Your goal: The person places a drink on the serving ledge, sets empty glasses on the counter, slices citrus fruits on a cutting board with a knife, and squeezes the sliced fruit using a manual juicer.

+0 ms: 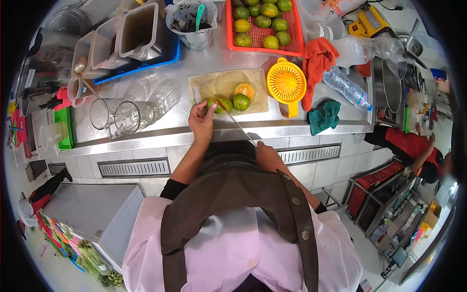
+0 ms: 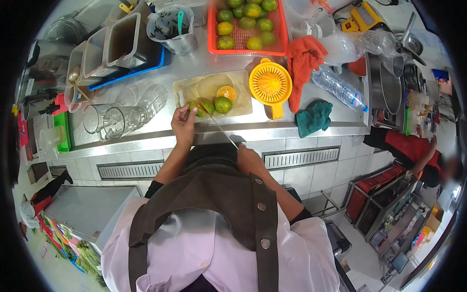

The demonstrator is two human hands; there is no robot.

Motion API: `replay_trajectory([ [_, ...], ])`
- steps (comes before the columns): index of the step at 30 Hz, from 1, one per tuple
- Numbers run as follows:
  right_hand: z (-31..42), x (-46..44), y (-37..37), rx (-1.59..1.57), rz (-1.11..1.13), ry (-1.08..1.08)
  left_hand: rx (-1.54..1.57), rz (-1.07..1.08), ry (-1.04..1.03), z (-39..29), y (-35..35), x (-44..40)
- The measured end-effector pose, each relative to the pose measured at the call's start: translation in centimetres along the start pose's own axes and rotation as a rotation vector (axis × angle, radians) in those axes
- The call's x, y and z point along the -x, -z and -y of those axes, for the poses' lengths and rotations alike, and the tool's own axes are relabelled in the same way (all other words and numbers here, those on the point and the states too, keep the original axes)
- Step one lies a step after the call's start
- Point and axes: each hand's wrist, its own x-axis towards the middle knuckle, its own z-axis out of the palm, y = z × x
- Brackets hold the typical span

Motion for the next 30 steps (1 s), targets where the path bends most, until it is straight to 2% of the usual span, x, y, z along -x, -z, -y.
replay_trajectory([
  [3, 0.5, 1.2, 1.9, 0.062, 0.067, -0.048, 0.002, -0.014, 0.004, 0.5, 0.3, -0.2],
  [9, 0.8, -4.1, -0.1, -0.049, -0.142, 0.284, 0.024, 0.077, -0.101, 0.6, 0.6, 1.3],
  [11, 0.0, -5.5, -1.6, -0.082, -0.186, 0.295, -0.009, 0.063, -0.158, 1.2, 0.6, 1.4],
  [12, -0.1, -6.4, -2.2, -0.102, -0.211, 0.306, -0.023, 0.053, -0.152, 1.2, 0.8, 1.3],
  [14, -0.6, -5.2, -1.1, -0.122, -0.118, 0.312, -0.047, 0.032, -0.134, 1.1, 0.9, 1.5],
  [17, -2.0, -5.1, -1.6, -0.172, -0.110, 0.349, 0.048, 0.010, 0.052, 0.5, 1.0, 1.6],
  [19, -2.4, -6.0, -1.4, -0.179, -0.075, 0.358, 0.061, -0.009, 0.073, 0.1, 0.8, 1.6],
  [22, -0.8, -6.9, -1.1, -0.218, -0.027, 0.273, 0.027, 0.026, 0.094, -0.5, 0.7, 2.0],
  [26, 1.1, -4.7, 0.3, -0.052, -0.105, 0.156, -0.102, 0.152, 0.134, -0.8, 0.4, 2.1],
  [29, 1.9, -4.6, 0.1, -0.054, -0.125, -0.018, -0.270, 0.236, -0.115, -0.3, 0.5, 2.0],
  [30, 2.4, -5.2, 0.4, -0.103, -0.113, -0.073, -0.282, 0.230, -0.117, -0.1, 0.4, 2.0],
])
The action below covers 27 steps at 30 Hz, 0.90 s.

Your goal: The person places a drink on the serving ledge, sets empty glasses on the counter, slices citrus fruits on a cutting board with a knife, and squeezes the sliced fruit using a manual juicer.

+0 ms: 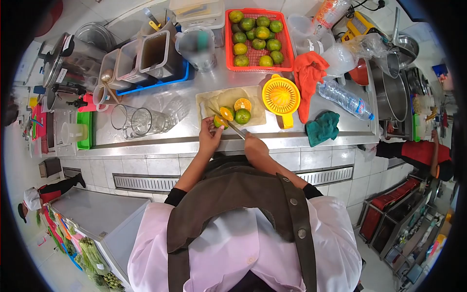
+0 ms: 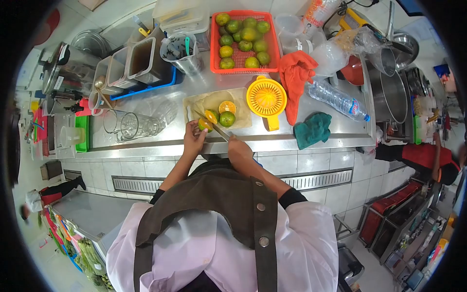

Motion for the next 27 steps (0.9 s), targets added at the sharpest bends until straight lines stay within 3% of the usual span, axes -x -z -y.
replay_trajectory([
  [1, 0.2, -0.2, 0.1, -0.044, 0.013, -0.059, -0.012, -0.006, 0.003, -0.1, -0.2, 0.2],
  [7, -0.6, -0.9, 0.0, 0.096, -0.051, 0.157, 0.078, -0.130, -0.030, 0.4, -0.3, 1.3],
  [10, -2.7, -1.9, -0.4, 0.032, -0.002, 0.365, 0.023, -0.224, -0.096, -0.7, 0.8, 0.5],
  [13, -3.6, -1.9, 0.3, -0.012, -0.022, 0.460, -0.079, -0.080, 0.043, -1.3, 1.3, -1.0],
  [21, -3.7, 4.8, 7.3, -0.397, -0.255, 0.494, -0.507, 0.032, -0.225, -4.6, -1.1, -4.4],
  [22, -4.2, 5.1, 7.8, -0.403, -0.298, 0.484, -0.619, -0.056, -0.274, -6.4, -1.5, -4.2],
  [27, -5.6, 8.0, 10.3, -0.519, -0.453, 0.375, -0.465, -0.095, -0.620, -11.1, -4.9, -11.1],
])
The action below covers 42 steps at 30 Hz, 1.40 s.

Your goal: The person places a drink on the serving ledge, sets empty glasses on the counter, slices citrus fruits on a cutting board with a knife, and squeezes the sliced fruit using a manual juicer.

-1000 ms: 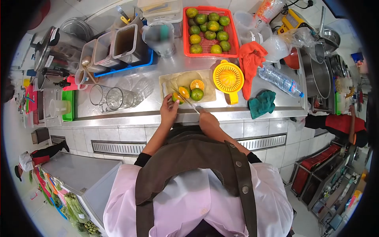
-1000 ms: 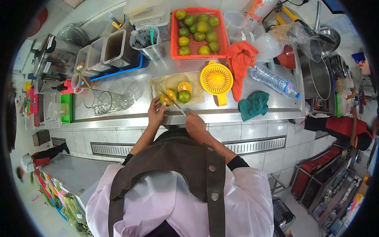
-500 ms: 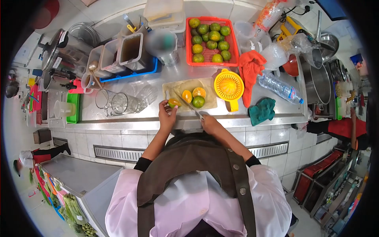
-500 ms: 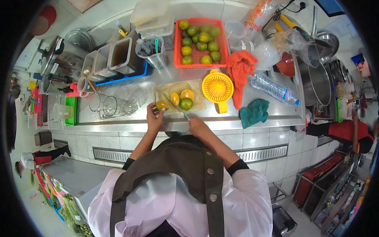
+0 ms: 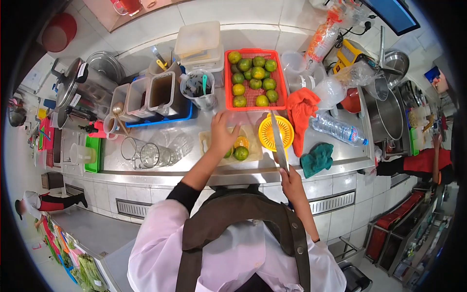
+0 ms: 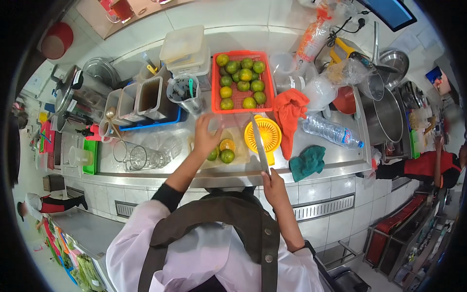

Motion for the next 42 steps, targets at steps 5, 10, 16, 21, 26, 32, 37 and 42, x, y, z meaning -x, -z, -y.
replay_trajectory([
  [5, -0.3, 1.8, 2.8, 0.055, -0.088, -0.138, -0.237, -0.017, -0.029, 0.4, -7.4, -13.0],
  [10, -2.4, 4.9, 5.1, 0.110, -0.200, -0.218, -0.856, 0.369, -0.016, 5.9, -12.2, -22.4],
  [16, -6.3, 7.9, 7.4, -0.028, -0.337, -0.356, -0.700, 0.416, 0.190, 10.0, -13.4, -25.9],
  [21, -7.1, 6.9, 8.4, -0.051, -0.272, -0.374, -0.211, 0.071, 0.045, 5.5, -9.6, -21.6],
  [26, -4.5, 2.5, 7.9, 0.027, -0.184, -0.160, 1.239, 0.295, 0.523, 0.4, -5.0, -13.2],
  [32, -2.7, -0.7, 4.8, -0.030, -0.038, 0.004, 1.484, 0.441, 0.702, -2.8, 1.3, -8.1],
  [37, -1.0, -0.4, 3.2, -0.051, -0.025, 0.005, 0.285, 0.371, 0.218, 0.6, -1.5, -8.9],
  [42, -3.0, 0.6, 3.7, -0.056, -0.109, 0.008, -0.160, 0.301, -0.009, 2.7, -7.3, -10.1],
])
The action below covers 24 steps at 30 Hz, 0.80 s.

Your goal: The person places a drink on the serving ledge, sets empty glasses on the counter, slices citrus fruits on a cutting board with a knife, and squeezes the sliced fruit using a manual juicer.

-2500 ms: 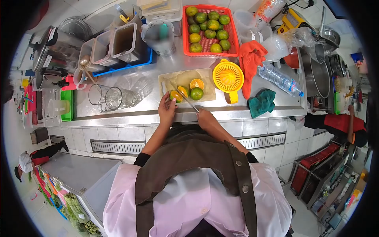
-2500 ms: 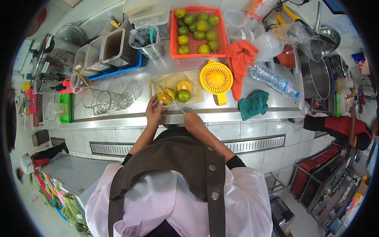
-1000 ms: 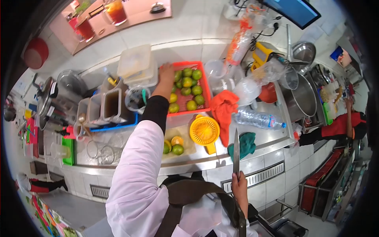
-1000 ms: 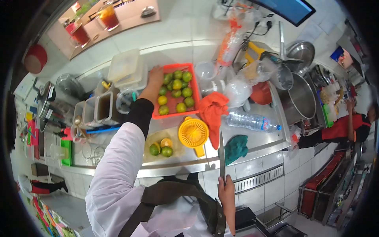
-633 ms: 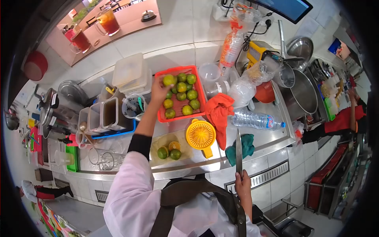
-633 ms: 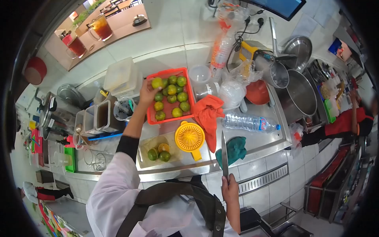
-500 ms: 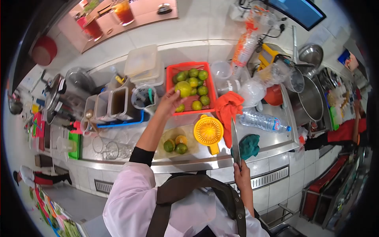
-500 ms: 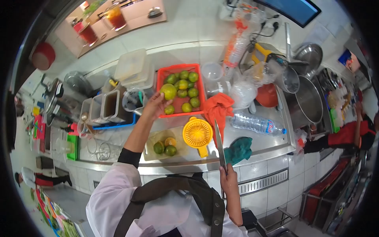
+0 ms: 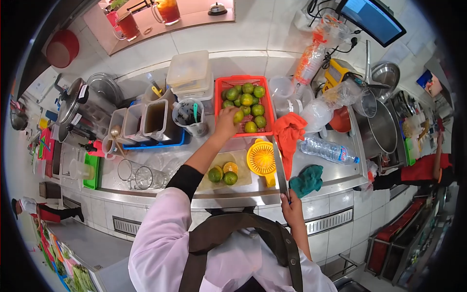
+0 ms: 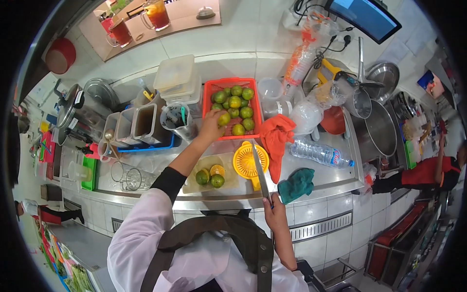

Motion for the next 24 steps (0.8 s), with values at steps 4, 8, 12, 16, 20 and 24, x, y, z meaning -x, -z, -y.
replay_trajectory([
  [4, -0.6, 1.4, 1.6, -0.050, -0.093, -0.114, -0.396, 0.494, 0.030, -5.8, 0.8, -2.7],
  [8, -2.1, 3.1, 3.4, -0.069, -0.172, -0.175, -0.642, 0.692, -0.019, -4.5, -4.7, -4.9],
  [12, -3.3, 4.1, 4.5, -0.094, -0.204, -0.307, -0.656, 0.748, -0.204, -3.0, -5.7, -5.6],
  [16, -3.1, 3.7, 4.8, -0.111, -0.205, -0.242, -0.378, 0.634, -0.257, -2.5, -3.2, -4.9],
  [20, -1.4, 2.8, 4.4, -0.194, -0.135, -0.254, 0.833, 0.399, 0.109, -2.0, 0.1, -1.9],
  [24, -1.8, 1.3, 1.2, -0.178, 0.020, -0.101, 1.966, 0.482, 0.359, -3.6, 6.7, 4.8],
])
